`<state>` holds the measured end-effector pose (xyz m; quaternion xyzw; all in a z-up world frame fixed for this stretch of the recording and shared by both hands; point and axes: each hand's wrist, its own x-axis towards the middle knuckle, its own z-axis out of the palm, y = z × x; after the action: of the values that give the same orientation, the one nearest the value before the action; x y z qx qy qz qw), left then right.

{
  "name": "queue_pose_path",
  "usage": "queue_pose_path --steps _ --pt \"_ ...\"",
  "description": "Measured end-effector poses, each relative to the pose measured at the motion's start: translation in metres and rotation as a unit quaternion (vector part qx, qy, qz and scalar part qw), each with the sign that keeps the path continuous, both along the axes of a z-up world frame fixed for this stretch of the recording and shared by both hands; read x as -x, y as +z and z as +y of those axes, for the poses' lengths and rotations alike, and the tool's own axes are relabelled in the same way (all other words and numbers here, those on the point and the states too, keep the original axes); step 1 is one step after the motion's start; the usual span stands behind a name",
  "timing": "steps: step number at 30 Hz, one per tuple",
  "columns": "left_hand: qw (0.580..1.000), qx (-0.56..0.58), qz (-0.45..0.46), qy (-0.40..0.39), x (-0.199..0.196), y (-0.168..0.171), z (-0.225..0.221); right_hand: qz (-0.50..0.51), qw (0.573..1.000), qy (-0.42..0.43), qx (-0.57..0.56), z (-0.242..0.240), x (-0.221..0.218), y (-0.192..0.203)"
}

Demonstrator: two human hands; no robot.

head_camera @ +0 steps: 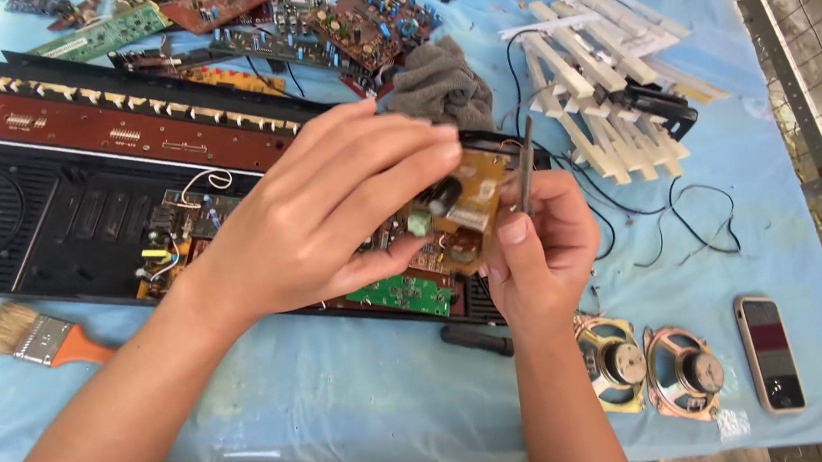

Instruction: Repairing an electronic keyboard by inspecting and adjusting the internal circuit board using a screwdriver

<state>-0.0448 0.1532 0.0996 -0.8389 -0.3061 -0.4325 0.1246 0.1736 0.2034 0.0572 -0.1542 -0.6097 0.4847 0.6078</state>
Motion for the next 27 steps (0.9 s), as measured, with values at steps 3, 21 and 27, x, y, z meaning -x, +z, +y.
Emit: queue_pose_path --steps 3,21,27 --pt "1.0 -0.017 -0.007 -0.003 0.002 -0.019 0.005 -0.036 0.993 -0.06 -0.095 0.006 0.013 -0.004" --pt "0.993 -0.001 -0.065 0.099 0.02 -0.063 0.003 -0.273 0.845 -0.299 -0.35 0.021 -0.006 -0.046" --pt "0.994 0.017 -0.046 0.093 0.02 -0.067 0.004 -0.287 0.836 -0.306 -0.354 0.025 -0.012 -0.051"
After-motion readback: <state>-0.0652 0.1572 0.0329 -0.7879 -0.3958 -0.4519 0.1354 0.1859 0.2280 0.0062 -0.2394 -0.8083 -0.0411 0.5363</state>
